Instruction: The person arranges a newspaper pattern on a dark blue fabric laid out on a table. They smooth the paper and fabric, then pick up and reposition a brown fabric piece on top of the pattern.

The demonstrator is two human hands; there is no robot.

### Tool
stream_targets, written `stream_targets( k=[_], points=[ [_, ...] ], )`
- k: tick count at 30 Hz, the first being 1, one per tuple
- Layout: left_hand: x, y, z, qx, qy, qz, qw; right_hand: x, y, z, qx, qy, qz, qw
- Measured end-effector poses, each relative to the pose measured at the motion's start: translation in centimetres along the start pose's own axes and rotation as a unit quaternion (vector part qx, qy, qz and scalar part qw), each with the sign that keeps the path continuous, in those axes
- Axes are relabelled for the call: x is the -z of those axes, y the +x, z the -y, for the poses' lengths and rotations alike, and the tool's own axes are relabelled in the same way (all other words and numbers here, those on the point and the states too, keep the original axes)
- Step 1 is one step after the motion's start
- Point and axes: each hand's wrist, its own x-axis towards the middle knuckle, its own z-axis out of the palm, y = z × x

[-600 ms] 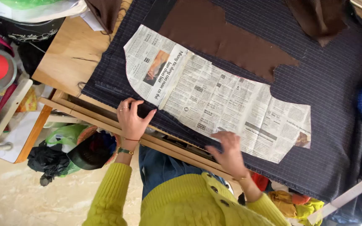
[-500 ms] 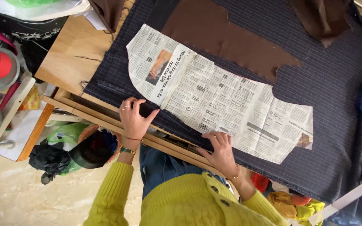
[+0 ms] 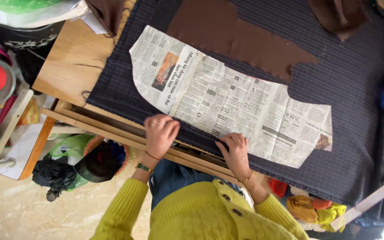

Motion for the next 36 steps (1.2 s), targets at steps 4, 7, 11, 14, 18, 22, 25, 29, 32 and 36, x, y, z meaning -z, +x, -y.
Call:
stream_targets(
  k=[4, 7, 11, 14, 18, 22, 25, 29, 32, 36],
  points=[
    [-2.9, -0.7, -4.2, -0.053, -0.064, 0.018, 0.996, -0.7, -0.1, -0.5, -0.021, -0.011, -0.012, 1.0],
    [-3.6, 0.0, -6.0, -0.045, -0.113, 0.053, 0.991, 0.2, -0.4, -0.4, -0.029, 0.006, -0.019, 0.999],
    [-3.5, 0.5, -5.8, -0.017, -0.131, 0.095, 0.987, 0.8, -3.4, -3.1, -0.023, -0.025, -0.027, 0.999],
    [-3.2, 0.9, -5.9, -0.001, -0.142, 0.112, 0.984, 2.7, -6.4, -5.5, -0.043, -0.037, -0.025, 0.998],
    [-2.7, 1.3, -6.1, 0.001, -0.146, 0.11, 0.983, 5.1, -10.2, -8.7, -0.107, -0.048, -0.037, 0.992],
    [-2.8, 1.1, -6.0, -0.004, -0.144, 0.111, 0.983, 7.5, -11.2, -10.0, -0.146, -0.037, -0.042, 0.988],
    [-2.7, 1.1, -6.0, -0.01, -0.141, 0.114, 0.983, 8.0, -11.3, -10.6, -0.163, -0.031, -0.049, 0.985],
    [-2.9, 0.9, -6.4, 0.001, -0.131, 0.123, 0.984, 8.1, -10.7, -10.6, -0.193, -0.023, -0.044, 0.98],
    [-3.2, 0.8, -6.8, 0.03, -0.12, 0.135, 0.983, 7.7, -10.7, -11.3, -0.215, -0.031, -0.037, 0.975],
    [-2.9, 1.0, -7.6, 0.053, -0.092, 0.157, 0.982, 7.3, -10.5, -11.7, -0.23, -0.047, -0.029, 0.972]
  ],
)
